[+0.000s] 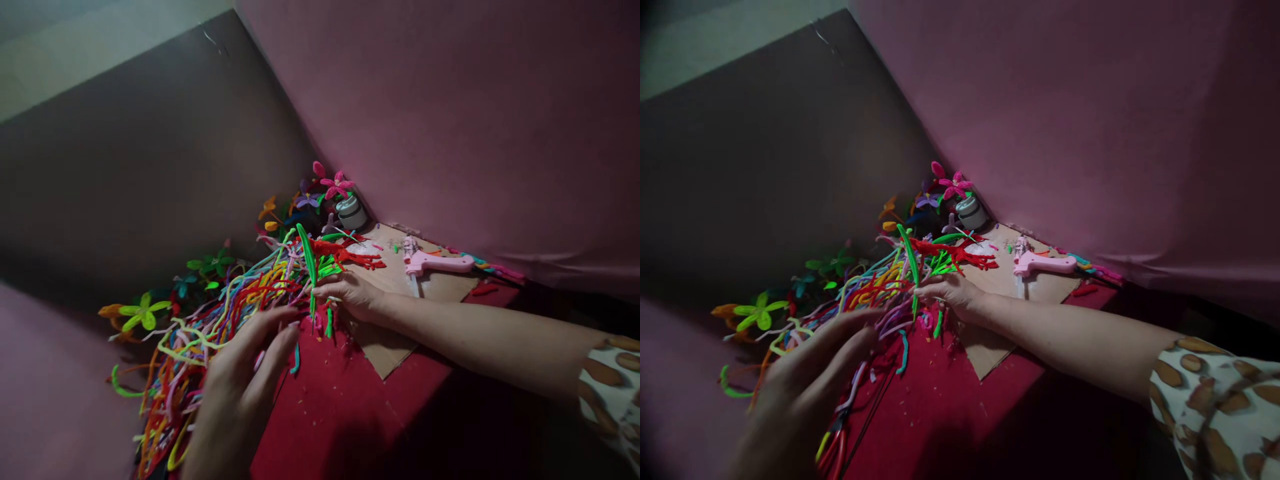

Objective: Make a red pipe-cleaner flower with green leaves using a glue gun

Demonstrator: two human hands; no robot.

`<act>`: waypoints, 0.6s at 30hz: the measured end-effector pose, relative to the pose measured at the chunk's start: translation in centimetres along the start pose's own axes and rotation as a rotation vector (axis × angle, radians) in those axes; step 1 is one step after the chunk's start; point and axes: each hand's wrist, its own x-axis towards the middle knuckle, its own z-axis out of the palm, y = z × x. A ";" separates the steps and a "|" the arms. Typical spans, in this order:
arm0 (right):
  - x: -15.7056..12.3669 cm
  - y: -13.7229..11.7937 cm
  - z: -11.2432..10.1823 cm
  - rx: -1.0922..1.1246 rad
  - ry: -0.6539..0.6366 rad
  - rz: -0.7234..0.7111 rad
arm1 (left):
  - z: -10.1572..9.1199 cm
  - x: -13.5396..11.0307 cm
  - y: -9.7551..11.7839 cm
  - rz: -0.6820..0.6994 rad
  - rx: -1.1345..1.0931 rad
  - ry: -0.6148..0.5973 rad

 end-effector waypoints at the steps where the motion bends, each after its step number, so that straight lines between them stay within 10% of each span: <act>1: -0.1 -0.1 0.1 0.015 0.021 0.004 | 0.3 0.4 -0.3 -0.018 0.014 -0.032; 6: -0.3 -0.2 0.7 0.106 0.109 -0.019 | 4.1 2.7 -1.9 -0.166 0.113 -0.160; 18: 0.1 0.6 0.8 0.153 0.194 -0.021 | 9.2 0.9 -5.2 0.136 0.509 0.149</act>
